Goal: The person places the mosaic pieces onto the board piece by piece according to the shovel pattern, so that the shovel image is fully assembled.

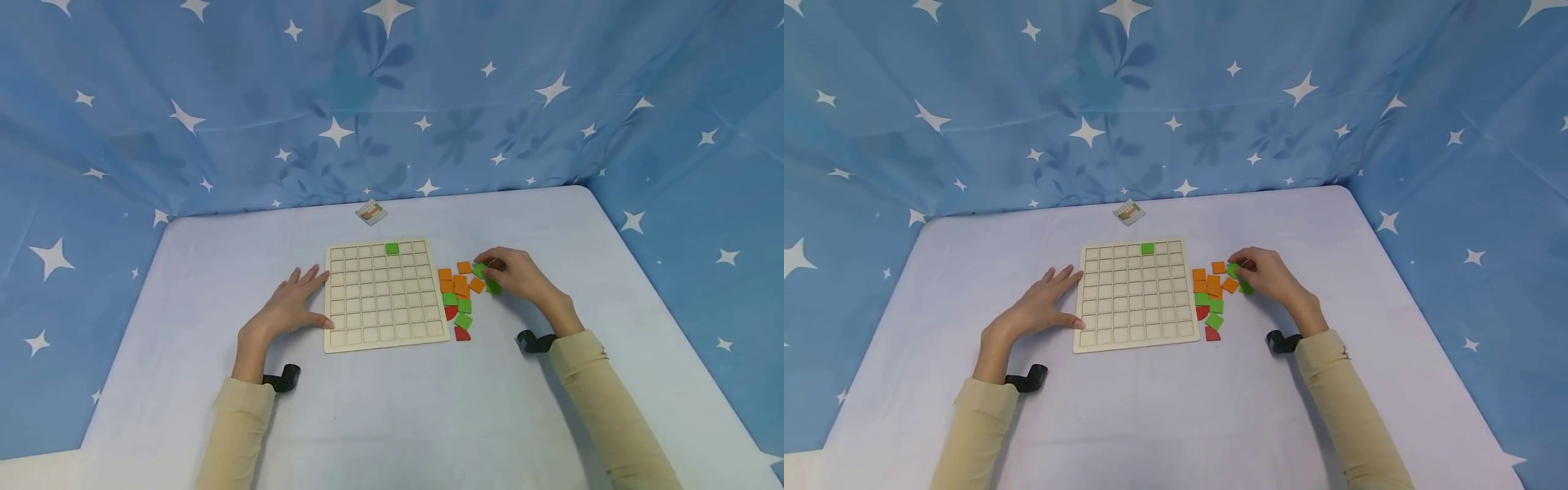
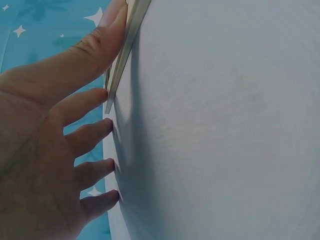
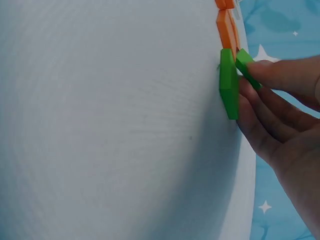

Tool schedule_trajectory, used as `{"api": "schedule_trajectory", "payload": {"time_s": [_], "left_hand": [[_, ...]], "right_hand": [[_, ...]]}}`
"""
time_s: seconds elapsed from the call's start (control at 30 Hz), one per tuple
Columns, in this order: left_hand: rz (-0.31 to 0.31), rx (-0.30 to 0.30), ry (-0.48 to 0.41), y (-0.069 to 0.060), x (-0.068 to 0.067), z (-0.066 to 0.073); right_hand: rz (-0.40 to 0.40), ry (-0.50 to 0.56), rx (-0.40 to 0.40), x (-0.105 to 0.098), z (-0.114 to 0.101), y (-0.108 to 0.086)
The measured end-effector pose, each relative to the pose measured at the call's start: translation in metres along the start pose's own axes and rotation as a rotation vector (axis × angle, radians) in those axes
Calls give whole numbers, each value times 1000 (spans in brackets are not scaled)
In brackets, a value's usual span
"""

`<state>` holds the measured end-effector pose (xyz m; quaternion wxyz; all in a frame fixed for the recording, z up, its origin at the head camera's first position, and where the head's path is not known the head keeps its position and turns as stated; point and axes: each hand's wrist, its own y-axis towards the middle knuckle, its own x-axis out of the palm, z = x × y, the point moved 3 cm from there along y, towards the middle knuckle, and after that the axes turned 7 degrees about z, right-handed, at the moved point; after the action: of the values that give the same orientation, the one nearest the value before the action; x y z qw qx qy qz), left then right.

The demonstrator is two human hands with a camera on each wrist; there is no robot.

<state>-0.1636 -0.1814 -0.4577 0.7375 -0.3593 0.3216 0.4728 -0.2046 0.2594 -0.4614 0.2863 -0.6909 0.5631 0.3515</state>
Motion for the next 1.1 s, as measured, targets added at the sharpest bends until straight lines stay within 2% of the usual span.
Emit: {"api": "schedule_trajectory", "payload": {"time_s": [0.23, 0.47, 0.87, 1.1], "left_hand": [[-8, 0, 0, 1, -1, 2], [-7, -6, -1, 1, -1, 1], [0, -10, 4, 2, 1, -3], [4, 0, -6, 1, 0, 0]], "right_hand": [[-30, 19, 62, -2, 2, 2], [-21, 38, 57, 1, 4, 5], [-30, 165, 70, 0, 2, 15], [-15, 208, 86, 2, -1, 21]]}}
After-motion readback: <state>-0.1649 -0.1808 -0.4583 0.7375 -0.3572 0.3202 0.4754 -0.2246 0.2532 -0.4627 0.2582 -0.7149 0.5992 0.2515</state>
